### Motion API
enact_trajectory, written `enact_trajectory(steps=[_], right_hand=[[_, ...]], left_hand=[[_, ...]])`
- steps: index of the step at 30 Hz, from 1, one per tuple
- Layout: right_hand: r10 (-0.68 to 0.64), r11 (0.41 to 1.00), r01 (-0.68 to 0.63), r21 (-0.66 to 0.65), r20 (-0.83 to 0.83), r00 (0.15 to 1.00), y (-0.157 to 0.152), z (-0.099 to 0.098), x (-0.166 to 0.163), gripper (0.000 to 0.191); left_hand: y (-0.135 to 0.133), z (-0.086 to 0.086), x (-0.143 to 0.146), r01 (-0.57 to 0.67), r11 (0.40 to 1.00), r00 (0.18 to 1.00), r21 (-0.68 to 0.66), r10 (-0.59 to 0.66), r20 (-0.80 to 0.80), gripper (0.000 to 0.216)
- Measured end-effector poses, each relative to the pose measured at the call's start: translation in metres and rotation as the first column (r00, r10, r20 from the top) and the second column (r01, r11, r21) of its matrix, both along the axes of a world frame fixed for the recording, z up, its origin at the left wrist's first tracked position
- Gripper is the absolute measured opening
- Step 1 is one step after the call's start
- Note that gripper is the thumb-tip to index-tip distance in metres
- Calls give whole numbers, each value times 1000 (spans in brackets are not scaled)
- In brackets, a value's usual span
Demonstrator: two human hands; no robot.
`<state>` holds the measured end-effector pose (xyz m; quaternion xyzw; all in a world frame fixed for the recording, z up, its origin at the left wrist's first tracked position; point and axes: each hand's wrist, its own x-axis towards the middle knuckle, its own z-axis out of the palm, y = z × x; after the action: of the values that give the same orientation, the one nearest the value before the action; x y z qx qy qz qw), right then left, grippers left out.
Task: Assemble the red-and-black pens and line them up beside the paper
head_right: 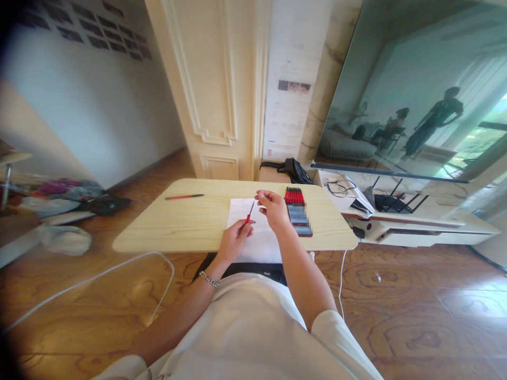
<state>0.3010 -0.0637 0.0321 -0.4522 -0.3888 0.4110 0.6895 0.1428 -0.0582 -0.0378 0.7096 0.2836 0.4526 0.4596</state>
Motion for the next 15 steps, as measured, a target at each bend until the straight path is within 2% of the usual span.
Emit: enact_trajectory(steps=[11, 15], right_hand=[[-6, 1000, 6, 20, 10, 1000, -8, 3, -7, 38], [5, 999, -5, 39, 2, 1000, -11, 3, -7, 37]], left_hand=[[-1, 0, 1, -15, 999, 1000, 51, 17, -25, 37], [0, -2, 2, -8, 1000, 1000, 27, 8, -25, 38]])
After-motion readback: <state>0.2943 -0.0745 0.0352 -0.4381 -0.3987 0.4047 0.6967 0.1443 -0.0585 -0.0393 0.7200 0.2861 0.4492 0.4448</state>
